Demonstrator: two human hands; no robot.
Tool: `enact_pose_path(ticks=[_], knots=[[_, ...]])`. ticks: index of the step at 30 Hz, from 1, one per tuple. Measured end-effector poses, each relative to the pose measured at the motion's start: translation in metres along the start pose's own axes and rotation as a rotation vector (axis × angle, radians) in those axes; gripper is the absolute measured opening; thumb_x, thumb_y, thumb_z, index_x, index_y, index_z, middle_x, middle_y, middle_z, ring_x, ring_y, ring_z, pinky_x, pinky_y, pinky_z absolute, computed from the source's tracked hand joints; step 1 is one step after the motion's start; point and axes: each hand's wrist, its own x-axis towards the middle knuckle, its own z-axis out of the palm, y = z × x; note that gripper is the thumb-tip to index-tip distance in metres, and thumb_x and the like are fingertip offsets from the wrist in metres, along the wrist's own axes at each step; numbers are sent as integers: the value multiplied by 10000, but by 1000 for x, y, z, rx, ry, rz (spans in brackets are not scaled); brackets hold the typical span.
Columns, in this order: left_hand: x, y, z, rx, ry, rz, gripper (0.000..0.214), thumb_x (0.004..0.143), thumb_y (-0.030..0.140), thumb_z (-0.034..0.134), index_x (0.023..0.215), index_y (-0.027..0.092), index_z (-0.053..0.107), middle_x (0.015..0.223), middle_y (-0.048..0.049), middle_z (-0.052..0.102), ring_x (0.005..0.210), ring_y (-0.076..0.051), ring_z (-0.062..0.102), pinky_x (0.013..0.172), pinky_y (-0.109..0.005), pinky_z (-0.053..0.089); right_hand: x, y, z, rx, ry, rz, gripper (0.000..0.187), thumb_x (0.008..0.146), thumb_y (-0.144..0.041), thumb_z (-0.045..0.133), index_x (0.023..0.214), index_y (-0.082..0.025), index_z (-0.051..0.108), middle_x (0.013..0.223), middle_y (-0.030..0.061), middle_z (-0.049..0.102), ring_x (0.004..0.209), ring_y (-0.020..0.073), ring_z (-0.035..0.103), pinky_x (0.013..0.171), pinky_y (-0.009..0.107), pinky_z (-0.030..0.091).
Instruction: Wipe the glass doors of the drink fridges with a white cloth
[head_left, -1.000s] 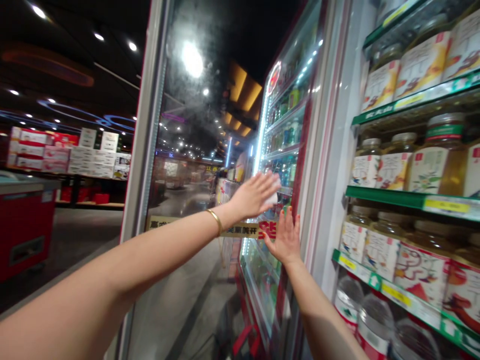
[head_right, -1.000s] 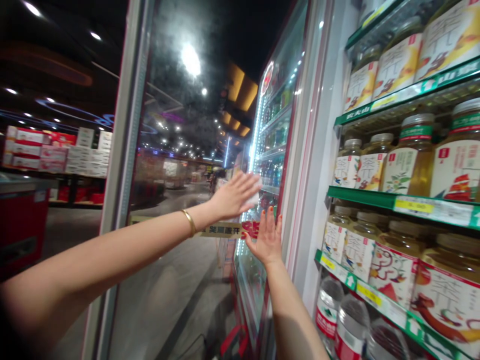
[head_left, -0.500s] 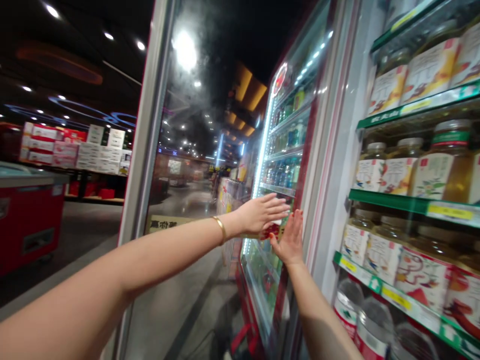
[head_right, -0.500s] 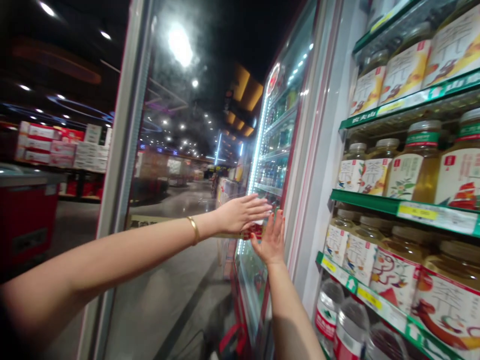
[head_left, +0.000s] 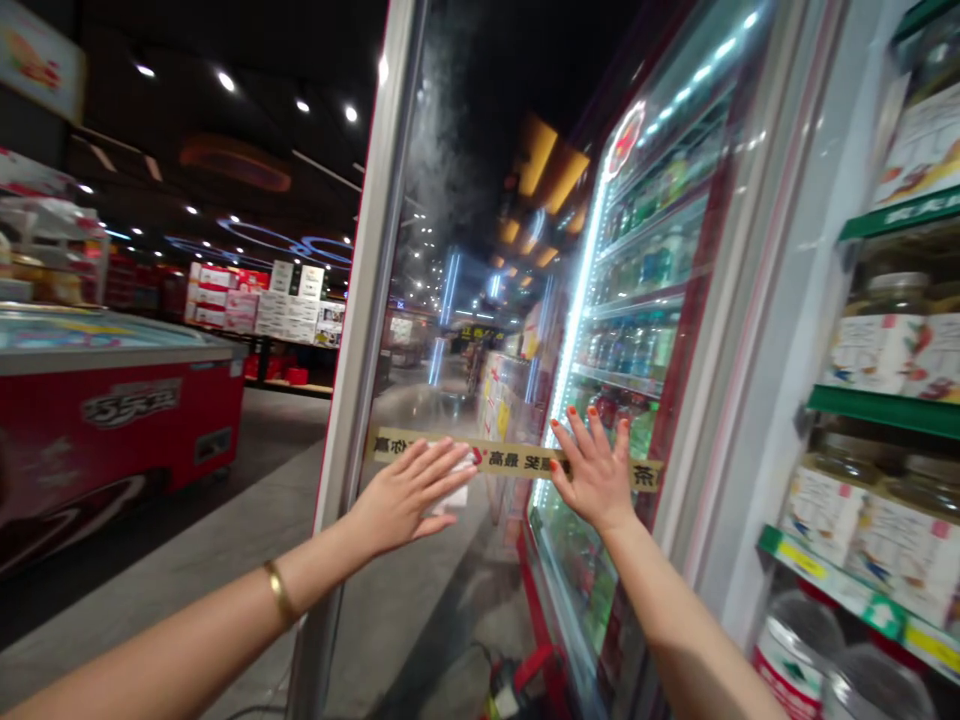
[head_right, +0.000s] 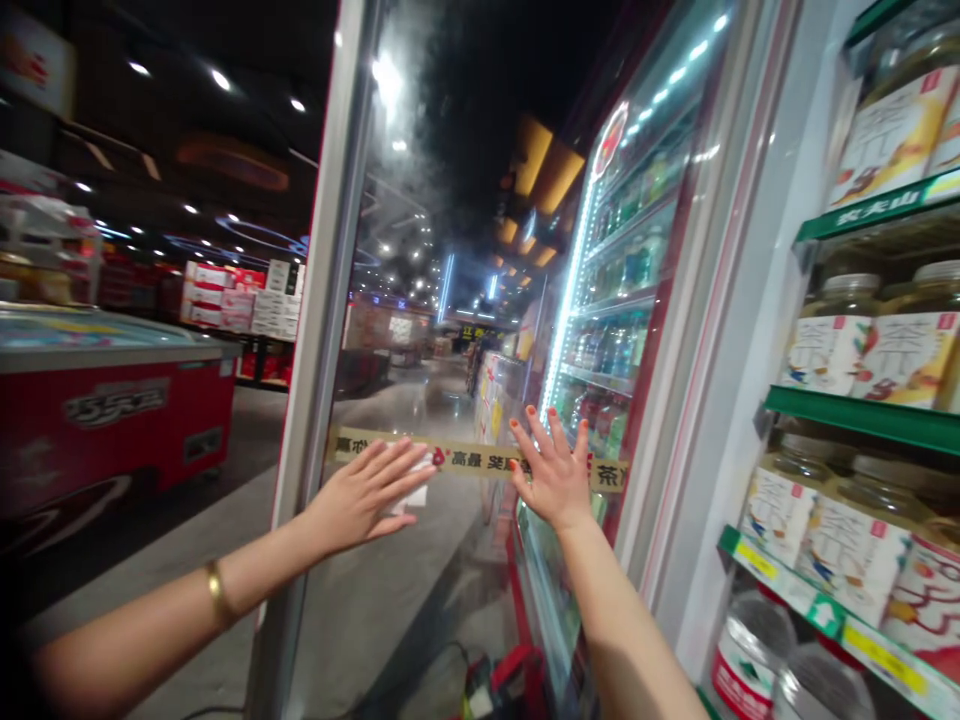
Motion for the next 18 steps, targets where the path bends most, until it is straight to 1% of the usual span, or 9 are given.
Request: enact_pose_path(ticks=[3, 5, 7, 10, 12, 13, 16, 17, 18], knots=[[-7, -2, 4, 15, 28, -404, 1017, 1002, 686, 616, 1780, 269, 112, 1841, -107, 182, 1737, -296, 107, 1435, -513, 42, -3, 3, -1, -16, -13, 6, 819, 1023, -392, 588, 1758, -374, 226, 1808, 38, 336, 1680, 339, 298, 1375, 730, 76], [-6, 7, 13, 22, 59, -551, 1062, 998, 631, 647, 1780, 223, 56, 1842, -157, 112, 1733, -343, 96, 1425, -560, 111, -4, 4, -1, -27, -16, 7, 845, 1015, -392, 601, 1762, -382, 204, 1814, 35, 317, 1675, 346, 306, 1375, 730, 80], [-13, 27, 24, 15, 76, -412, 1040, 996, 660, 620, 1778, 209, 105, 1842, -139, 118, 1735, -326, 72, 1430, -529, 97, -4, 4, -1, -35, -18, 7, 862, 1015, -401, 610, 1765, -382, 185, 1820, 37, 301, 1677, 352, 300, 1376, 725, 77], [-36, 52, 35, -11, 65, -35, 861, 1009, 792, 430, 1746, 374, 279, 1830, 61, 210, 1731, -160, 71, 1431, -347, 63, -3, 3, 1, -39, -19, 11, 862, 1021, -410, 614, 1765, -387, 179, 1819, 31, 304, 1680, 349, 295, 1380, 711, 85], [-46, 49, 35, -9, 51, -1, 837, 1006, 817, 405, 1732, 412, 304, 1820, 93, 234, 1726, -134, 86, 1429, -327, 66, -2, 3, 3, -42, -18, 11, 862, 1022, -415, 617, 1764, -391, 180, 1819, 26, 304, 1682, 341, 292, 1383, 705, 86], [-46, 41, 35, 4, 48, -89, 874, 1004, 805, 451, 1745, 372, 281, 1829, 47, 220, 1730, -167, 80, 1435, -364, 60, -2, 2, 4, -44, -16, 7, 861, 1023, -416, 616, 1764, -390, 179, 1819, 24, 303, 1684, 335, 287, 1385, 702, 80], [-25, 20, 38, 55, 49, -512, 982, 1026, 654, 579, 1772, 190, 141, 1838, -156, 100, 1732, -316, 20, 1425, -556, 116, -2, 2, 5, -48, -2, -1, 844, 1031, -414, 604, 1764, -376, 190, 1817, 24, 309, 1691, 312, 272, 1388, 694, 64], [-18, 21, 41, 68, 55, -609, 980, 1030, 613, 593, 1772, 182, 120, 1836, -173, 69, 1729, -335, -2, 1415, -585, 146, -2, 2, 6, -48, -1, 0, 840, 1031, -414, 604, 1764, -371, 196, 1816, 27, 312, 1692, 310, 271, 1388, 694, 64], [-15, 27, 46, 76, 58, -631, 974, 1025, 598, 605, 1772, 195, 127, 1837, -166, 60, 1729, -338, -11, 1412, -592, 155, -2, 2, 6, -49, -5, 4, 840, 1030, -416, 607, 1764, -370, 201, 1815, 28, 314, 1691, 312, 272, 1387, 695, 67]])
